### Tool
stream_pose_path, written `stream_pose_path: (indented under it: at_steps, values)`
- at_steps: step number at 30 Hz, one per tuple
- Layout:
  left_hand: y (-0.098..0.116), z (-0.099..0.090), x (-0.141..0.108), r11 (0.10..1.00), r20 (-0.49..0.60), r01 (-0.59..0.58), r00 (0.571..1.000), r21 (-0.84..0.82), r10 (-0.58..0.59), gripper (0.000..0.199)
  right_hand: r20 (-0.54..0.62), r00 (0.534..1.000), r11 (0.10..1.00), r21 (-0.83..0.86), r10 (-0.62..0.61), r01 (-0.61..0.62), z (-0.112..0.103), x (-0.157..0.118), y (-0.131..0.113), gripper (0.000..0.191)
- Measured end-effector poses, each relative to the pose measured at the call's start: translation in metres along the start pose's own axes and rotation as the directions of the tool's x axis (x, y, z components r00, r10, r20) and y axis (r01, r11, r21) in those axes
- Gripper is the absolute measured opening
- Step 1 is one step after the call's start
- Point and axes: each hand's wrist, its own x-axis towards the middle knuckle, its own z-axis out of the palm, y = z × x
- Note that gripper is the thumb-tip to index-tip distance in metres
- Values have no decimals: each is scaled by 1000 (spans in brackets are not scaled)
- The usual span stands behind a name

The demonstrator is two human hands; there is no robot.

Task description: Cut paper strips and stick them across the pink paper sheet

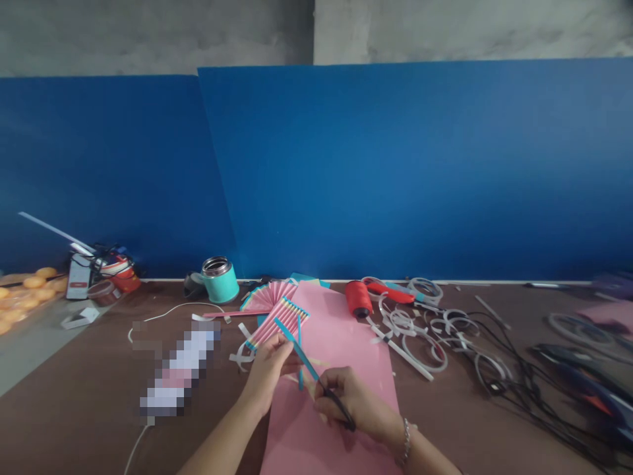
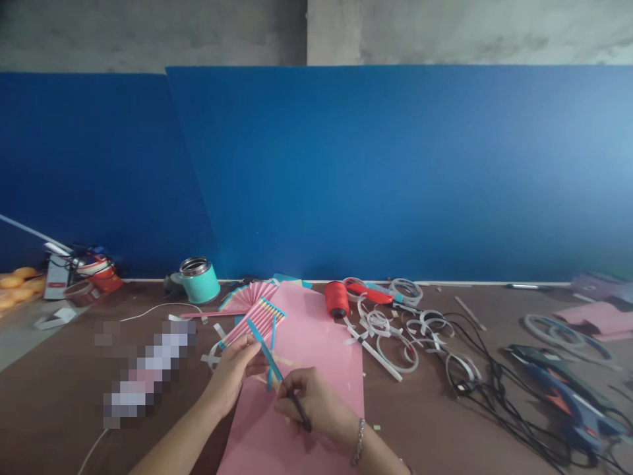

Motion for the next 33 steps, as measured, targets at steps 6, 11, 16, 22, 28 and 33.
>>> stream_pose_path:
  at_steps: [6,11,16,22,28,33]
  values:
    - [0,0,0,1000,12,-6,1000,3,6,24,-9,1000,1000,17,26,-26,0,0,0,15]
    - [-1,1,-1,1000,50,10,999,13,-11,23,-45,997,996,64,60,-57,5,-3,-1,19]
    - [1,2,-3,1000,51,9,999,20,-10,22,-52,997,998,45,53,-51,5,-3,-4,18]
    - [1,2,-3,1000,51,16,999,5,-16,22,-27,999,999,1,42,-42,1,-3,-5,17]
    - [0,2,-3,999,82,30,996,14,-31,25,-29,999,999,35,35,-34,2,-3,-5,19]
    - [-3,1,-2,999,114,31,993,14,-32,23,-26,998,997,57,56,-54,3,-4,-6,21]
